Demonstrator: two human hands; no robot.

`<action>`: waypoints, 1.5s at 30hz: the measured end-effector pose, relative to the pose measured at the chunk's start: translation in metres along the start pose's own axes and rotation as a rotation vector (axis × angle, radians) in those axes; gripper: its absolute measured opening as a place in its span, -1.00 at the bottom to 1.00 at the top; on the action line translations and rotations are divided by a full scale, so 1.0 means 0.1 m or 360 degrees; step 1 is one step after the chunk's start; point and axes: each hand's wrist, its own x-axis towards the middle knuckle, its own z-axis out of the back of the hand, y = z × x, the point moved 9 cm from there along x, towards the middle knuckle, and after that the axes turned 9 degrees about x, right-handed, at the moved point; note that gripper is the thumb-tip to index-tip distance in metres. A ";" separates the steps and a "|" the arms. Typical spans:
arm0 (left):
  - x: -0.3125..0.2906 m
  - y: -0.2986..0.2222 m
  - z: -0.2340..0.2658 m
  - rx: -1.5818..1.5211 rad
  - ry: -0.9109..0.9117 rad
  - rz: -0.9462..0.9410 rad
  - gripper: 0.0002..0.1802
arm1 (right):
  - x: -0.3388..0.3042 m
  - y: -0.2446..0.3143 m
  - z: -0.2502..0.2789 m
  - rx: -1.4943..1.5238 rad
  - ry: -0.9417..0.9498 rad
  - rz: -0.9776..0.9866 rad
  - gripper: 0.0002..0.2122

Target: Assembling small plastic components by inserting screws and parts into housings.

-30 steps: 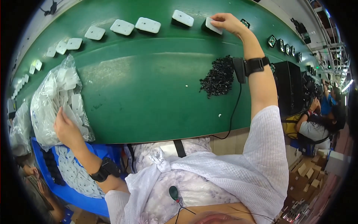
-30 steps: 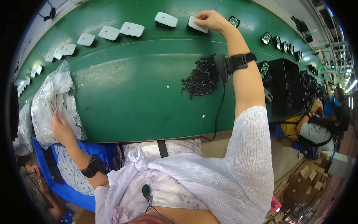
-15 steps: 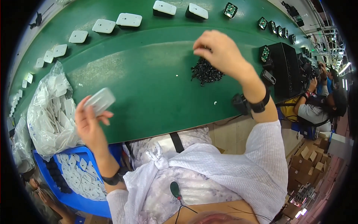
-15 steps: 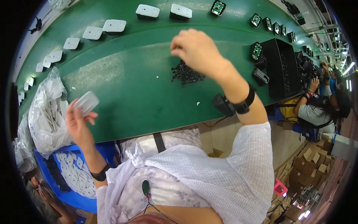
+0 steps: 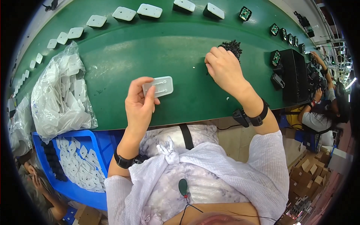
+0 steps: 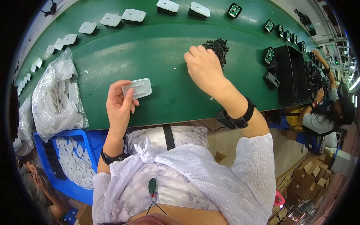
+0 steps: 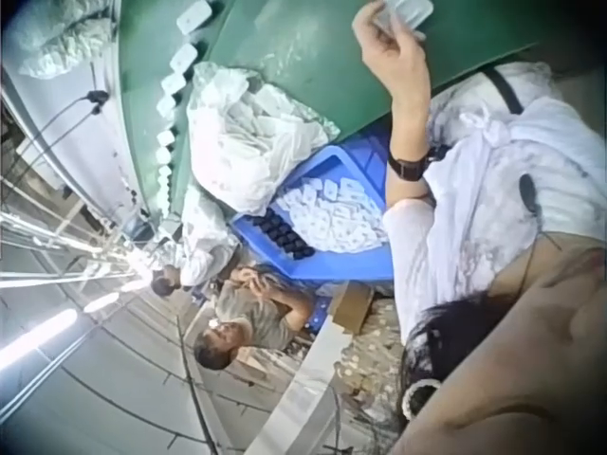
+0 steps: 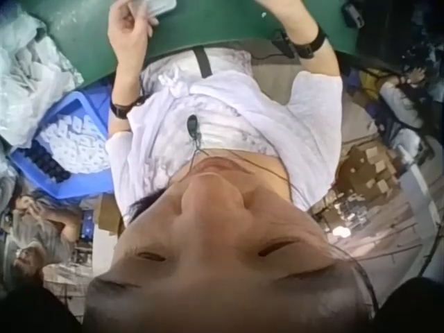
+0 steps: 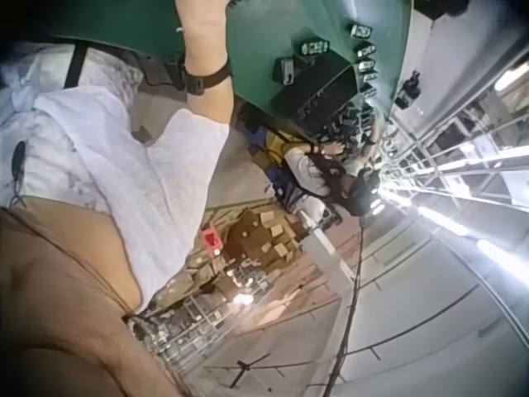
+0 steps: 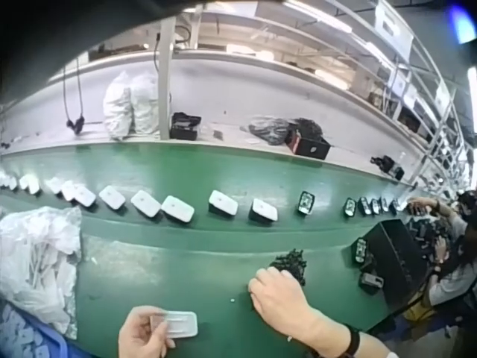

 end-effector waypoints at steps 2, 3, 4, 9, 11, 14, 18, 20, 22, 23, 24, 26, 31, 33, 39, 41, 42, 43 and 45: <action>-0.03 0.03 -0.03 0.0157 0.0076 -0.0068 -0.86 | 0.02 0.05 -0.01 0.0001 -0.0003 0.0018 -0.91; -0.03 0.04 -0.04 0.0150 0.0076 -0.0071 -0.89 | 0.03 0.07 -0.01 0.0003 -0.0003 0.0026 -0.91; -0.04 0.04 -0.05 0.0145 0.0079 -0.0072 -0.89 | 0.03 0.08 -0.02 -0.0003 -0.0001 0.0024 -0.91; -0.03 -0.01 -0.08 0.0271 0.0103 -0.0182 -0.86 | 0.07 0.04 0.14 0.0519 -0.0307 -0.0040 -0.93; -0.02 -0.13 -0.13 0.0308 0.0083 -0.0226 -0.85 | 0.08 0.04 0.13 0.1154 -0.0235 -0.0369 -0.94; 0.00 -0.23 -0.20 0.0339 0.0039 -0.0282 -0.82 | 0.06 0.20 -0.14 0.2171 -0.0103 -0.0643 -0.88; 0.02 -0.42 -0.29 0.0489 0.0004 -0.0510 -0.80 | 0.04 0.56 -0.16 0.2520 -0.0045 -0.0648 -0.76; -0.03 -0.55 -0.29 0.0648 -0.0058 -0.0795 -0.81 | 0.06 0.60 -0.12 0.2397 -0.0145 -0.0532 -0.79; -0.03 -0.52 -0.25 0.0619 -0.0055 -0.0749 -0.82 | 0.05 0.63 -0.11 0.2305 -0.0129 -0.0551 -0.82; -0.03 -0.50 -0.23 0.0584 -0.0048 -0.0708 -0.82 | 0.05 0.63 -0.10 0.2206 -0.0117 -0.0570 -0.85; -0.04 -0.51 -0.21 0.0585 -0.0052 -0.0706 -0.82 | 0.05 0.63 -0.10 0.2208 -0.0114 -0.0568 -0.85; -0.04 -0.47 -0.18 0.0515 -0.0030 -0.0567 -0.84 | 0.03 0.63 -0.07 0.1962 -0.0061 -0.0544 -0.90; -0.06 -0.35 -0.18 0.0134 0.0013 -0.0352 -0.84 | 0.04 0.67 0.01 0.1887 -0.0145 -0.0533 -0.92; -0.05 -0.23 -0.14 -0.0160 -0.0010 -0.0150 -0.84 | 0.04 0.71 0.04 0.1838 -0.0193 -0.0494 -0.92; -0.04 -0.15 -0.18 -0.0261 0.0144 -0.0100 -0.89 | 0.03 0.77 -0.01 0.1725 -0.0260 -0.0397 -0.93; -0.06 -0.14 -0.16 -0.0302 0.0111 -0.0125 -0.91 | 0.04 0.77 0.00 0.1697 -0.0240 -0.0417 -0.94; -0.07 -0.15 -0.16 -0.0303 0.0115 -0.0127 -0.91 | 0.04 0.77 0.01 0.1694 -0.0243 -0.0418 -0.94; -0.09 -0.20 -0.15 -0.0232 0.0098 -0.0215 -0.92 | 0.04 0.77 0.00 0.1735 -0.0219 -0.0436 -0.94; -0.09 -0.24 -0.14 -0.0163 0.0077 -0.0300 -0.93 | 0.05 0.78 -0.03 0.1777 -0.0190 -0.0454 -0.94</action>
